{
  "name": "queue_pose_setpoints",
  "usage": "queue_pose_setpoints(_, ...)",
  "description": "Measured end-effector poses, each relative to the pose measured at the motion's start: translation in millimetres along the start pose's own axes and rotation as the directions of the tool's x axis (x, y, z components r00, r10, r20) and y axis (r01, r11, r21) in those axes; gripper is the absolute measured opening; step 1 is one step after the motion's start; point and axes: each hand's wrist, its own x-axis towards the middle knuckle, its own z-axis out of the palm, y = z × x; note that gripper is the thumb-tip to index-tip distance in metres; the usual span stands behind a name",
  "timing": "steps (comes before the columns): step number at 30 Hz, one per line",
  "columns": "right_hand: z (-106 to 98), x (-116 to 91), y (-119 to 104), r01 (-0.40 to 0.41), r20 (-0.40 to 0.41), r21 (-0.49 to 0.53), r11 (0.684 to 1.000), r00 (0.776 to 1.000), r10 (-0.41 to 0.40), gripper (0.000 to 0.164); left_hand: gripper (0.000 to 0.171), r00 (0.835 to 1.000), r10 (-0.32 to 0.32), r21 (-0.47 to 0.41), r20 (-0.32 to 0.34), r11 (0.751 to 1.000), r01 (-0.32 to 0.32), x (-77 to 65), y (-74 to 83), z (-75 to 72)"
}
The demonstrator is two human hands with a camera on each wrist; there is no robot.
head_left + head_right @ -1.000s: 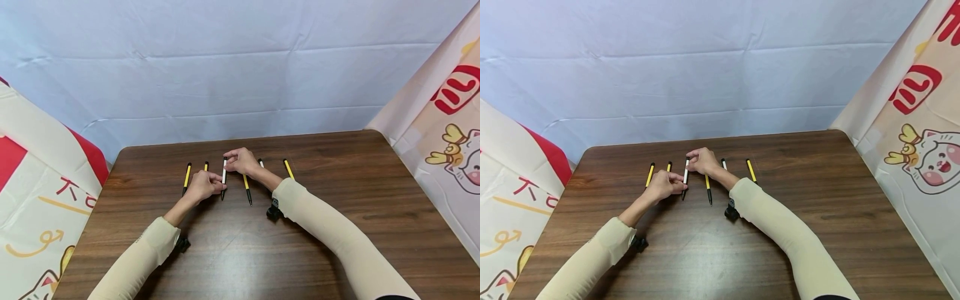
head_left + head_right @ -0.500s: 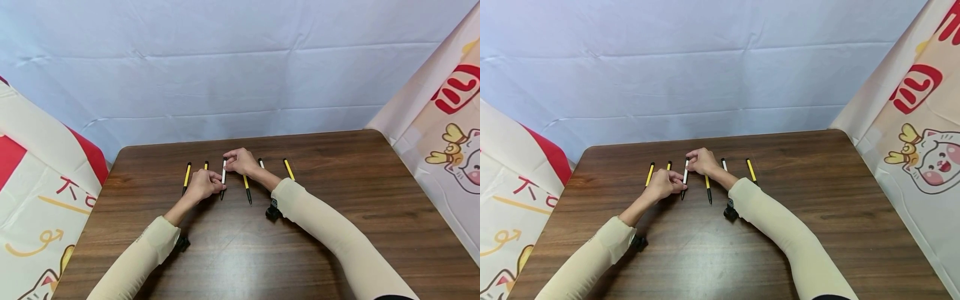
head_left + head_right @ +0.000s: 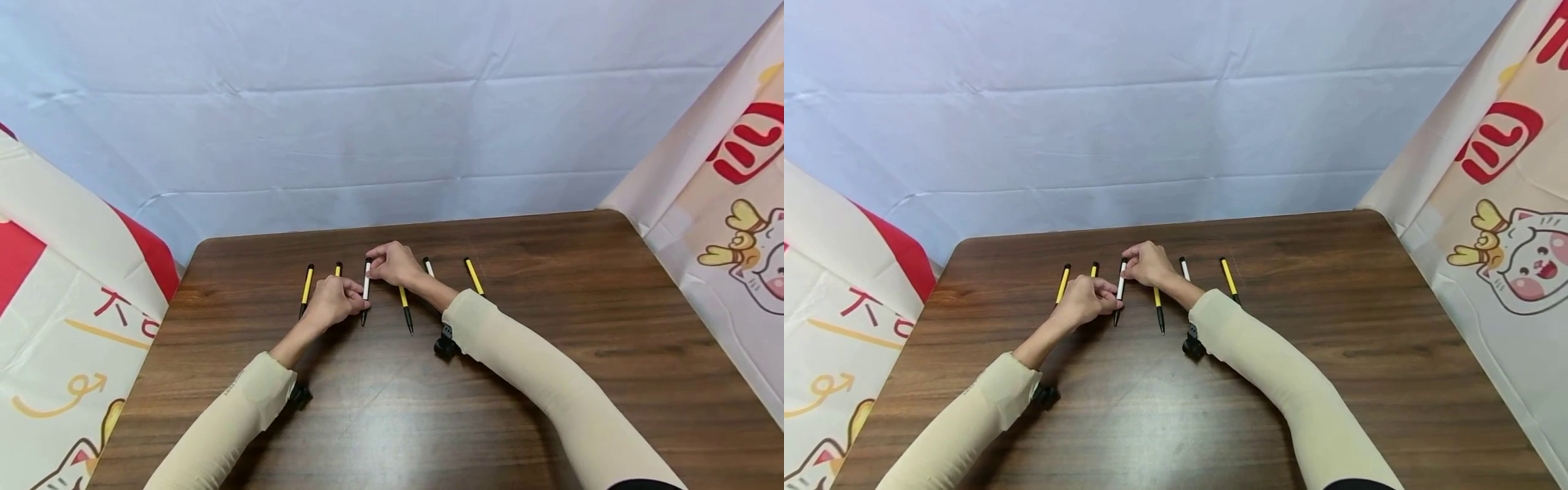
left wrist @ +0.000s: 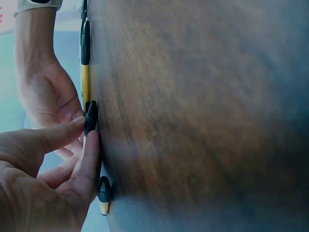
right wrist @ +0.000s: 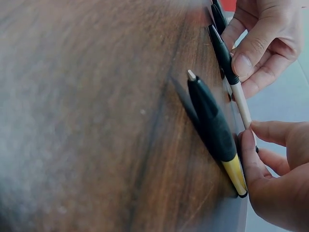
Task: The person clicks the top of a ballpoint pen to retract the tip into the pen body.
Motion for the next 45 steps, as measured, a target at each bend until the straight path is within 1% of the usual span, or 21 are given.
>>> queue_pose_setpoints(4, 0, 1, -1, 0.017, -0.008, -0.014, 1.0, 1.0, -0.017, 0.039, 0.02, 1.0, 0.007, -0.003, -0.008, 1.0, -0.007, 0.8, 0.2, -1.2)
queue_pose_setpoints(11, -1, 2, -2, 0.032, -0.013, -0.084, 0.996, 0.999, -0.033, 0.033, 0.019, 0.999, 0.045, 0.031, -0.023, 0.999, -0.044, 1.3, -1.0, -1.6)
queue_pose_setpoints(21, -3, -1, -1, 0.034, 0.013, -0.058, 0.998, 0.999, -0.033, 0.031, 0.021, 0.999, 0.036, 0.024, -0.017, 0.999, -0.036, 0.3, -0.5, -3.9)
queue_pose_setpoints(26, -9, -4, -4, 0.034, 0.031, -0.043, 0.998, 0.999, -0.033, 0.031, 0.022, 0.998, 0.063, 0.03, -0.03, 0.998, -0.062, -0.3, 0.1, -6.0)
queue_pose_setpoints(31, -18, -7, -7, 0.027, 0.018, -0.001, 1.0, 0.999, -0.027, 0.033, 0.023, 0.996, 0.078, -0.011, -0.037, 0.997, -0.078, -2.0, 5.5, -8.5)
queue_pose_setpoints(35, -25, -9, -8, 0.015, 0.025, 0.051, 0.999, 1.0, -0.017, 0.035, 0.024, 0.997, 0.078, -0.046, -0.018, 0.996, -0.079, -3.4, 10.0, -8.5)
queue_pose_setpoints(39, -28, -11, -6, 0.012, 0.04, 0.081, 0.997, 0.999, -0.015, 0.038, 0.029, 0.997, 0.078, -0.09, 0.006, 0.993, -0.077, -6.4, 13.8, -7.1)
queue_pose_setpoints(42, -31, -14, -6, 0.014, 0.054, 0.088, 0.996, 0.998, -0.019, 0.039, 0.032, 0.997, 0.069, -0.15, 0.027, 0.987, -0.064, -8.2, 16.3, -5.9)
queue_pose_setpoints(45, -35, -16, -6, 0.021, 0.058, 0.076, 0.997, 0.998, -0.026, 0.04, 0.034, 0.996, 0.062, -0.226, 0.056, 0.973, -0.047, -9.3, 19.2, -5.0)
